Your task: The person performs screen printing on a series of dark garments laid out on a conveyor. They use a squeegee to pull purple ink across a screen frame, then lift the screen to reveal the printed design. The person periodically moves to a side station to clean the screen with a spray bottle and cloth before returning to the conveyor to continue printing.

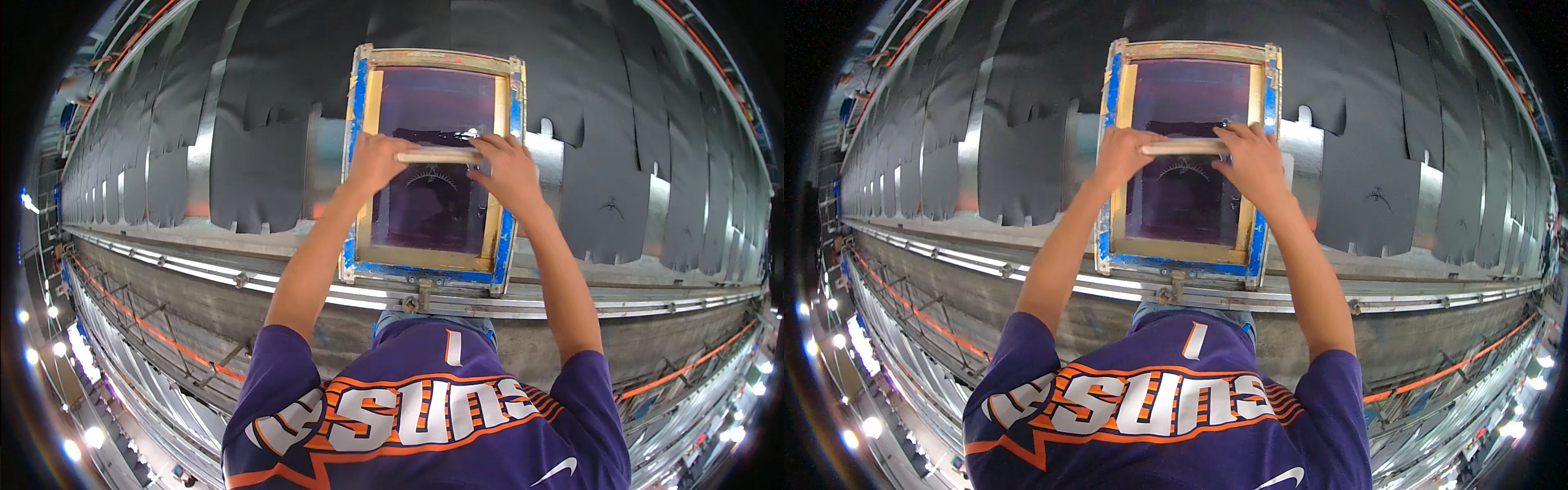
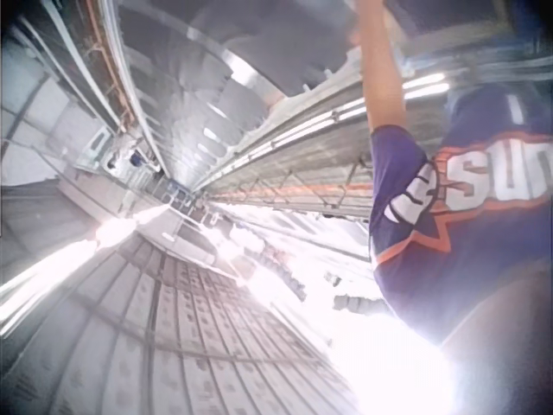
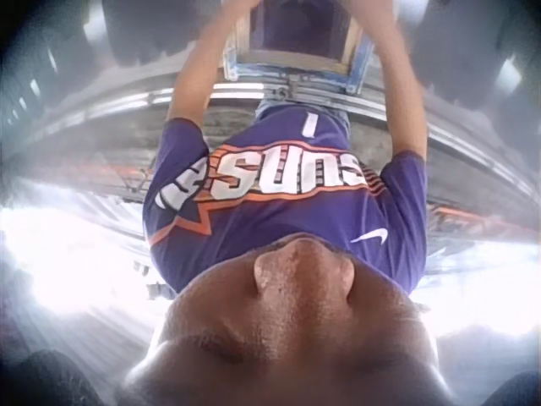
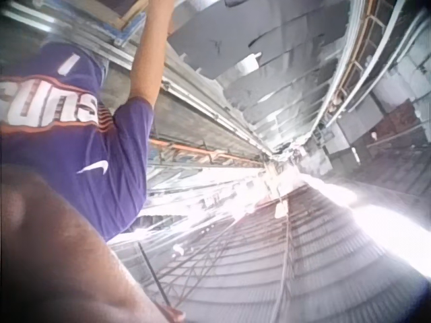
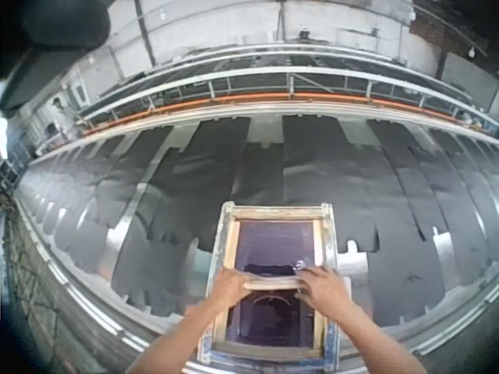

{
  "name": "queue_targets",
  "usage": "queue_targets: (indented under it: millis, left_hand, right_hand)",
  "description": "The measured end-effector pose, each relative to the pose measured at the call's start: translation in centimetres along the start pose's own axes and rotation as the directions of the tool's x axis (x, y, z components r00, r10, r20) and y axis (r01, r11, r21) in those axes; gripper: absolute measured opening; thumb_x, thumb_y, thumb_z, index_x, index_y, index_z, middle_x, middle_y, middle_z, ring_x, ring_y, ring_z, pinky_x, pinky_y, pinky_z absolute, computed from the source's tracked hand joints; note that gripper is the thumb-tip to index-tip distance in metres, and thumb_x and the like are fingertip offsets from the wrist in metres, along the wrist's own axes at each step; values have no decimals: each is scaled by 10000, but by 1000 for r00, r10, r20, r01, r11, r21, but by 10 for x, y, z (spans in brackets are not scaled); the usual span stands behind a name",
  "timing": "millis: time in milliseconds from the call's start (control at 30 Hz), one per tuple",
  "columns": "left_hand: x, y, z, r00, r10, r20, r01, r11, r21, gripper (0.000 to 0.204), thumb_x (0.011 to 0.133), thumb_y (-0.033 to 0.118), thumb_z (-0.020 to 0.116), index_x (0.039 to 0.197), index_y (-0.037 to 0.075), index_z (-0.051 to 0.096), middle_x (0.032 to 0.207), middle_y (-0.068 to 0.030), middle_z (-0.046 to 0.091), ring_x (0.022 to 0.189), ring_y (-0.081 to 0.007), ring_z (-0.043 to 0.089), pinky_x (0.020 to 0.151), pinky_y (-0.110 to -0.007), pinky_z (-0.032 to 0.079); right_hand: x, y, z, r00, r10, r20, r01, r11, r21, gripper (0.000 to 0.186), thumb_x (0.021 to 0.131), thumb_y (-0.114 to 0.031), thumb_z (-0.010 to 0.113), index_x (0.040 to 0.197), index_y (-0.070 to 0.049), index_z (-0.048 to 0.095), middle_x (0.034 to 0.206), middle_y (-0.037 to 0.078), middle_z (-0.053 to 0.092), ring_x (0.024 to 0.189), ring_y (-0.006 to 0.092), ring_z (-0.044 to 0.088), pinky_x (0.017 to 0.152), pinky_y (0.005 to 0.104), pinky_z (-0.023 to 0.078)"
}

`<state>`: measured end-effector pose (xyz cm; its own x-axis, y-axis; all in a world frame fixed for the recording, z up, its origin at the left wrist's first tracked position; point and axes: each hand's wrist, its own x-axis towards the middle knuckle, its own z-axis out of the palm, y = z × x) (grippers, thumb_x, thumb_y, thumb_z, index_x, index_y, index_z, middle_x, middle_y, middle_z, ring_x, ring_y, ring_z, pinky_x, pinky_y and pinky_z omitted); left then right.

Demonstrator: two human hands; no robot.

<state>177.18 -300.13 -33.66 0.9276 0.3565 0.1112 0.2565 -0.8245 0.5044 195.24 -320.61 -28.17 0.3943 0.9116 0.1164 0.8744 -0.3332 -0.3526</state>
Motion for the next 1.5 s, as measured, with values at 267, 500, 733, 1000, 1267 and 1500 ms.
queue_targets:
  millis: [267,500,733,1000,1267,1500]
  left_hand:
    - [-73,27,35,998,-46,-52,51,995,85,420,677,28,736,1052,214,768,1115,61,733,989,-193,627,861,-393,480]
    - [-62,24,19,994,-47,-99,49,999,21,445,683,-3,732,1078,199,762,1084,24,738,1003,-227,645,900,-414,466]
    - [7,5,9,997,-71,-8,71,997,39,375,686,45,761,1042,162,767,1041,-34,745,936,-271,669,828,-407,535]
    - [-124,48,43,997,-75,-35,77,996,49,509,618,-38,730,1064,205,758,1136,30,731,993,-210,657,884,-384,507]
    - [-145,60,43,993,-113,-44,114,993,33,583,649,-1,727,1198,191,700,1288,32,672,1200,-234,590,969,-420,444]
    - [-171,56,35,983,-160,-85,160,987,-15,592,677,52,711,1244,219,676,1353,60,629,1286,-218,527,1043,-452,375]
  right_hand:
    - [-79,-16,54,1000,17,7,-17,997,81,408,683,-25,745,1084,-78,693,1100,57,656,1011,274,601,873,395,487]
    - [-58,-13,33,998,-57,-21,59,996,71,374,704,-45,744,1074,-75,700,1082,61,673,997,277,606,860,390,503]
    - [-2,21,52,996,-1,-90,16,985,172,311,718,-48,745,1026,-55,709,1037,98,685,993,321,620,870,421,523]
    - [-124,-23,50,996,-10,83,-4,985,171,416,714,-91,785,1117,-76,684,1149,96,647,1095,316,584,938,437,479]
    - [-77,107,64,814,564,-137,-401,717,570,379,941,-272,657,1281,-109,620,823,102,590,749,205,561,723,364,477]
    - [-41,75,54,783,514,-350,-279,794,541,207,979,-225,597,1091,-89,707,759,56,635,671,132,525,632,324,440]
